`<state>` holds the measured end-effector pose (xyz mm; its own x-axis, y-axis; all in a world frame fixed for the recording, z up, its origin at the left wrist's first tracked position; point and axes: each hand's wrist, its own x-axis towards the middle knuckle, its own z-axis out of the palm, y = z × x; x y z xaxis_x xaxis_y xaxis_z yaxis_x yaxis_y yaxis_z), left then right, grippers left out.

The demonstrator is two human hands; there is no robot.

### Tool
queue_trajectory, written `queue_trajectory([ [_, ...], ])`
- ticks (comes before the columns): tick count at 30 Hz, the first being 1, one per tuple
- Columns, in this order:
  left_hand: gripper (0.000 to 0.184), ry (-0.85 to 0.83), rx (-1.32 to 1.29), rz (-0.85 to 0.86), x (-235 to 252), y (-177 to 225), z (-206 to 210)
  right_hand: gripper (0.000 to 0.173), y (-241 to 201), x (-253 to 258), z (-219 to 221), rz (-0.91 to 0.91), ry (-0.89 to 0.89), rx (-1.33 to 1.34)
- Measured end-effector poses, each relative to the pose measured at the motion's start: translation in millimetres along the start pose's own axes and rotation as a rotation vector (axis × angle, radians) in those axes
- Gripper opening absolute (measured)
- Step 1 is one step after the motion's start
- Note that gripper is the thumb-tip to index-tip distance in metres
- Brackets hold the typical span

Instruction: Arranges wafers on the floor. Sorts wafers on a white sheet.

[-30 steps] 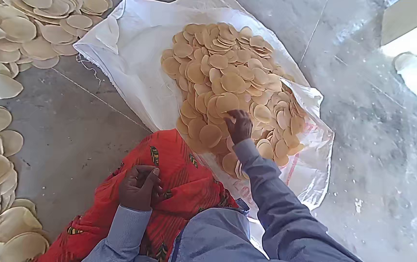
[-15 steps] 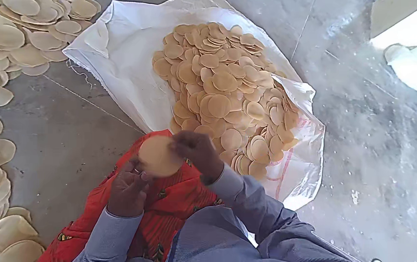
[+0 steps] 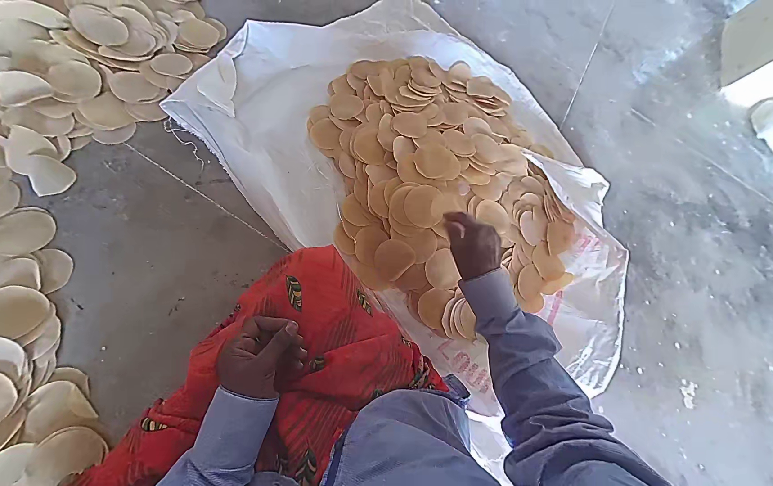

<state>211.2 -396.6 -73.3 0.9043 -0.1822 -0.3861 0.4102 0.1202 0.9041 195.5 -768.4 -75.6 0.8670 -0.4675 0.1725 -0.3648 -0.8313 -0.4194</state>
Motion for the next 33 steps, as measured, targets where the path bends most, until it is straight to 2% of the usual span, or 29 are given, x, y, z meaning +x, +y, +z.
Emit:
queue_trajectory([
  [2,0.008,0.015,0.003,0.002,3,-2,3,0.035,-1,15,22,0.048,-0.171,-0.006],
  [6,0.005,0.022,-0.004,-0.022,8,-3,1,0.037,-36,60,87,0.034,-0.241,0.084],
  [11,0.006,0.011,-0.044,0.008,9,-6,-4,0.074,-75,115,145,0.213,-0.288,-0.134],
  [13,0.008,0.0,-0.064,0.027,7,-8,-7,0.068,-81,121,149,0.267,-0.333,-0.171],
  [15,0.008,-0.007,-0.091,0.035,7,-10,-7,0.052,-81,123,144,0.288,-0.361,-0.183],
  [18,0.008,-0.015,-0.102,0.026,6,-10,-6,0.04,-89,125,117,0.329,-0.386,-0.169],
  [19,0.008,-0.022,-0.104,0.021,6,-9,-6,0.04,-99,125,96,0.349,-0.427,-0.132],
  [21,0.008,-0.043,-0.118,0.025,7,-10,-8,0.038,-105,128,73,0.347,-0.38,0.001],
  [24,0.008,-0.056,-0.124,0.02,7,-10,-10,0.035,-89,145,73,0.34,-0.19,0.374],
  [27,0.009,-0.056,-0.122,0.014,8,-10,-10,0.033,-79,150,82,0.408,-0.154,0.807],
  [28,0.009,-0.058,-0.135,0.017,9,-10,-10,0.035,-72,150,92,0.426,-0.163,0.799],
  [29,0.009,-0.062,-0.144,0.02,9,-11,-11,0.038,-63,149,105,0.443,-0.176,0.664],
  [31,0.009,-0.065,-0.159,0.027,8,-13,-12,0.052,-49,145,132,0.421,-0.25,0.203],
  [33,0.009,-0.056,-0.164,0.021,9,-11,-13,0.06,-57,141,139,0.326,-0.26,-0.095],
])
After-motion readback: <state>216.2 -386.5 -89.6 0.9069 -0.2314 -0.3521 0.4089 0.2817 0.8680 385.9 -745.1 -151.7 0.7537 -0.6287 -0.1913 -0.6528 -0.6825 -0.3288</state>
